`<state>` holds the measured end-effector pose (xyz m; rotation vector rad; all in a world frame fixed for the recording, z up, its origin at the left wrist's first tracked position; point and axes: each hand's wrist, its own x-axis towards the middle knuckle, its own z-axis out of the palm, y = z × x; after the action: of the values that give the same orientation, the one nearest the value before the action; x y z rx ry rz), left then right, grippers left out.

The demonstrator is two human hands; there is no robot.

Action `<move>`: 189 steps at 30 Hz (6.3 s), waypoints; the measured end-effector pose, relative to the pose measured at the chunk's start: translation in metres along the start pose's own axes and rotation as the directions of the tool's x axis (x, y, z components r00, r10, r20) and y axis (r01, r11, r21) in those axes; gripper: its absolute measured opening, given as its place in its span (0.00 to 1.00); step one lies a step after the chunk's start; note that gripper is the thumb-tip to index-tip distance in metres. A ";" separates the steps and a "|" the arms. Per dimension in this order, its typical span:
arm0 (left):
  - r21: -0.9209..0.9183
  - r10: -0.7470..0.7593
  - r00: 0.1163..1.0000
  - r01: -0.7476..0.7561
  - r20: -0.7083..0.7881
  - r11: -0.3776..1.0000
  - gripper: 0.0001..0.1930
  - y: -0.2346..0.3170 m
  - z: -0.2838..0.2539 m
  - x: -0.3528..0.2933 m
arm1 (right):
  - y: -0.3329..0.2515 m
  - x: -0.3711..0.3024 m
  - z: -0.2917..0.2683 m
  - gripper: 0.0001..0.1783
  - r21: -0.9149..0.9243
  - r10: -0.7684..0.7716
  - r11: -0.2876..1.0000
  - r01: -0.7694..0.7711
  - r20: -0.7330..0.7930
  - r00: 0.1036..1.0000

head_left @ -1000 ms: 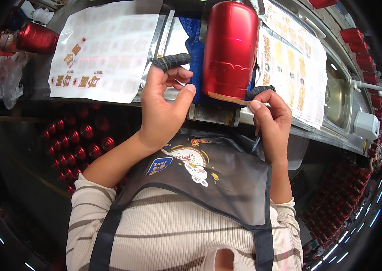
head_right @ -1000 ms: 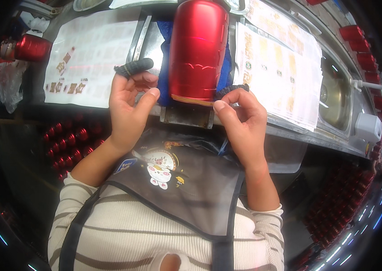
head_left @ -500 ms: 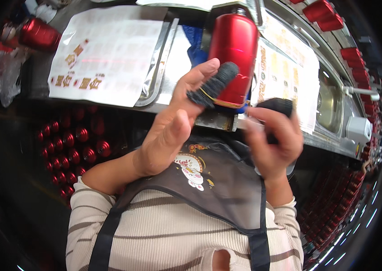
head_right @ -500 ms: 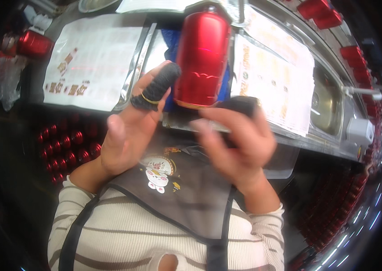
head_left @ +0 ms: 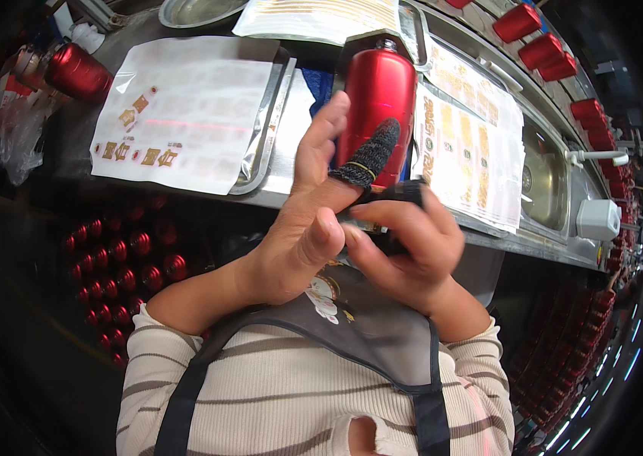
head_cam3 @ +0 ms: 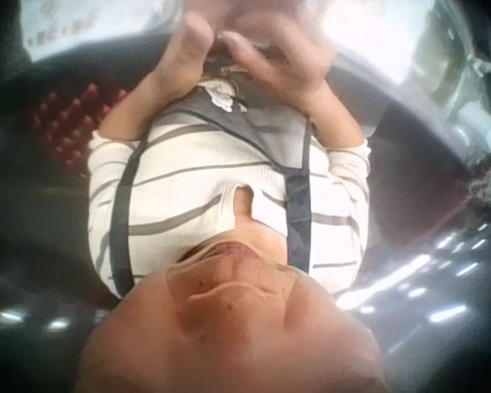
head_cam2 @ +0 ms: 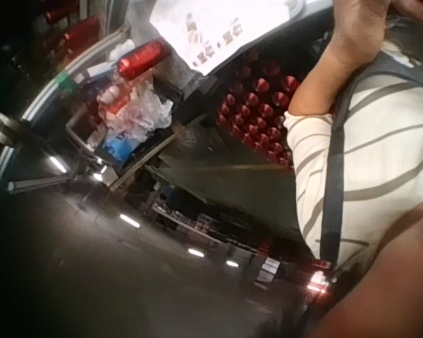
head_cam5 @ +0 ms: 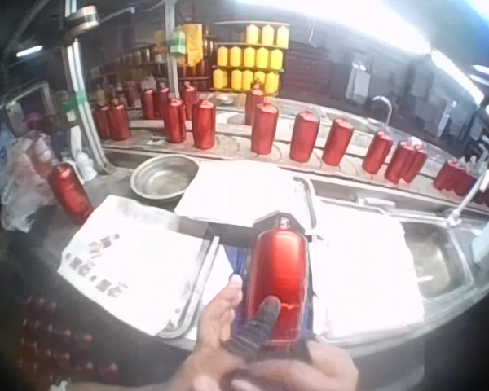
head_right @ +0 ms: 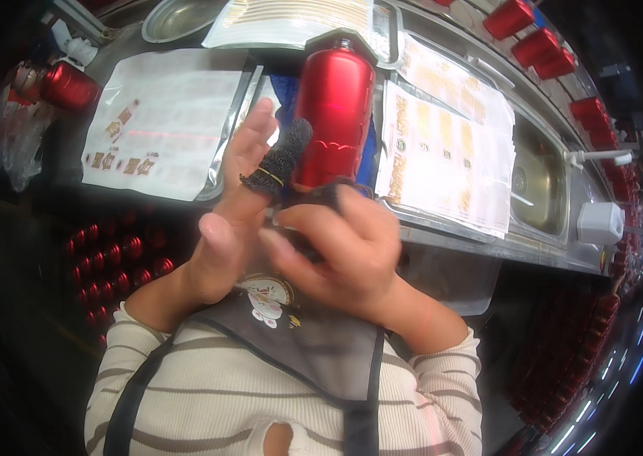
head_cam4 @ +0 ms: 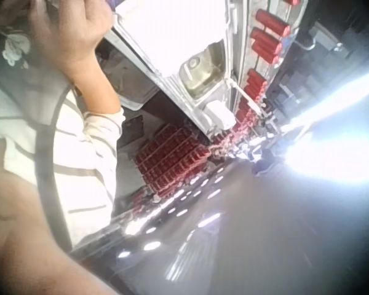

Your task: The person applies gold labels to red cylindrical bottles one at a time, smoothing each label by hand and placing the finished bottles on a nearby rack.

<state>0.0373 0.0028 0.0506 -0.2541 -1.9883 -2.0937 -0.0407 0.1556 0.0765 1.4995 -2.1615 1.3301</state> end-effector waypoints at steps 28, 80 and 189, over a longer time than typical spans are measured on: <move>-0.074 -0.267 0.899 0.257 -0.346 0.964 0.39 -0.068 0.009 -0.003 | 0.055 -0.057 -0.006 0.20 0.247 0.719 0.650 -0.718 0.106 0.687; 0.918 0.264 0.934 -0.307 0.240 0.252 0.17 -0.046 0.022 0.026 | 0.069 -0.054 -0.019 0.03 0.364 0.753 0.493 -0.790 0.278 0.597; 0.922 0.284 0.948 -0.231 0.141 0.311 0.25 -0.063 0.018 0.010 | 0.060 -0.050 -0.024 0.02 0.431 0.771 0.379 -0.819 0.343 0.537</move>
<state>0.0087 0.0230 -0.0052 -0.2500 -2.5218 -0.4794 -0.0740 0.2112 0.0270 0.4621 -2.8727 2.3997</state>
